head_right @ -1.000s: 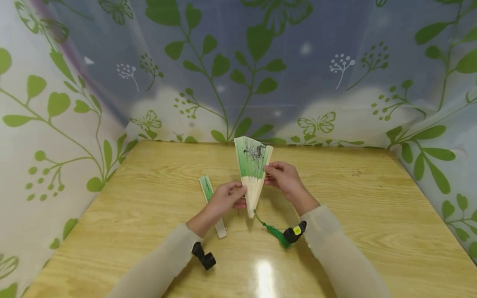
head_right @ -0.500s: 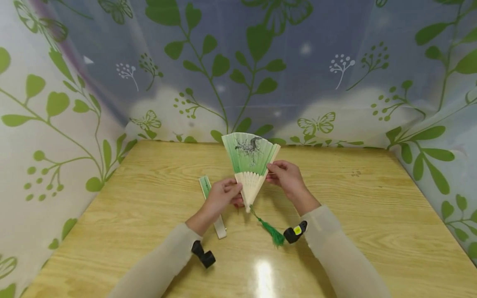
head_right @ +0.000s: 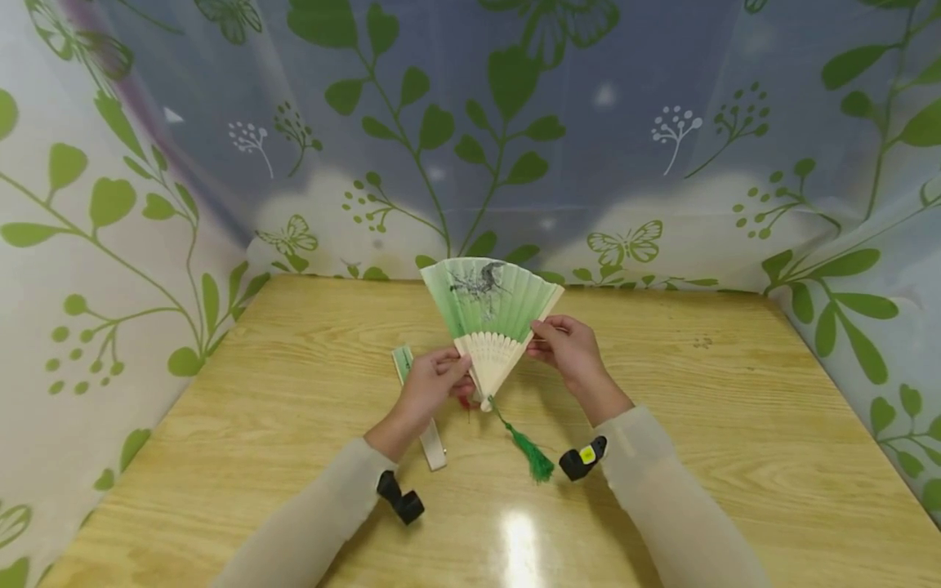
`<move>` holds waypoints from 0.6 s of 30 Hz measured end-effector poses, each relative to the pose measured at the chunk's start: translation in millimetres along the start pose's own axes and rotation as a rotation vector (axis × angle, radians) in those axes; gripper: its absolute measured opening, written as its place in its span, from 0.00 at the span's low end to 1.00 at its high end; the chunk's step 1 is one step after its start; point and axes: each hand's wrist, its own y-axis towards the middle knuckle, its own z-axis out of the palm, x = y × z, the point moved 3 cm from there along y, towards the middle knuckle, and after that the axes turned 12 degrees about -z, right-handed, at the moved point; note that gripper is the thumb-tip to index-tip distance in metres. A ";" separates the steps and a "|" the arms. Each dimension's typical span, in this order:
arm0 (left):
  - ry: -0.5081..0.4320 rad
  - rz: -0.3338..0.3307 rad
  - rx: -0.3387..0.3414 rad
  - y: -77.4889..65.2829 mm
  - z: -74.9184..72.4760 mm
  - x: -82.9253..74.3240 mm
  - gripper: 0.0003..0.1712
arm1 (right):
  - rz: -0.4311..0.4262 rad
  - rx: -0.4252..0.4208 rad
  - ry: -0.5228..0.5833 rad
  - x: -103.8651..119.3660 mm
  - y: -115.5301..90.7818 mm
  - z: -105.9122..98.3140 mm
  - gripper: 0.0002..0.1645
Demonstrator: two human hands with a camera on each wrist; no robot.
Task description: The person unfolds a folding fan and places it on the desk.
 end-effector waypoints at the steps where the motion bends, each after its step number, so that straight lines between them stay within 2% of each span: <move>1: -0.001 0.006 -0.004 -0.1 -0.4 -0.4 0.17 | 0.000 -0.003 0.002 -0.4 0.0 -0.3 0.09; 5: 0.009 0.031 -0.034 -0.1 -2.0 -0.7 0.17 | 0.003 -0.017 0.028 -0.3 -0.7 -1.2 0.08; 12: -0.032 0.077 -0.072 6.0 -5.4 4.0 0.15 | 0.017 -0.051 0.072 0.5 -1.8 -2.0 0.07; 18: -0.076 0.075 -0.078 5.7 -6.0 2.8 0.16 | 0.023 -0.063 0.084 -0.8 -2.4 -2.8 0.07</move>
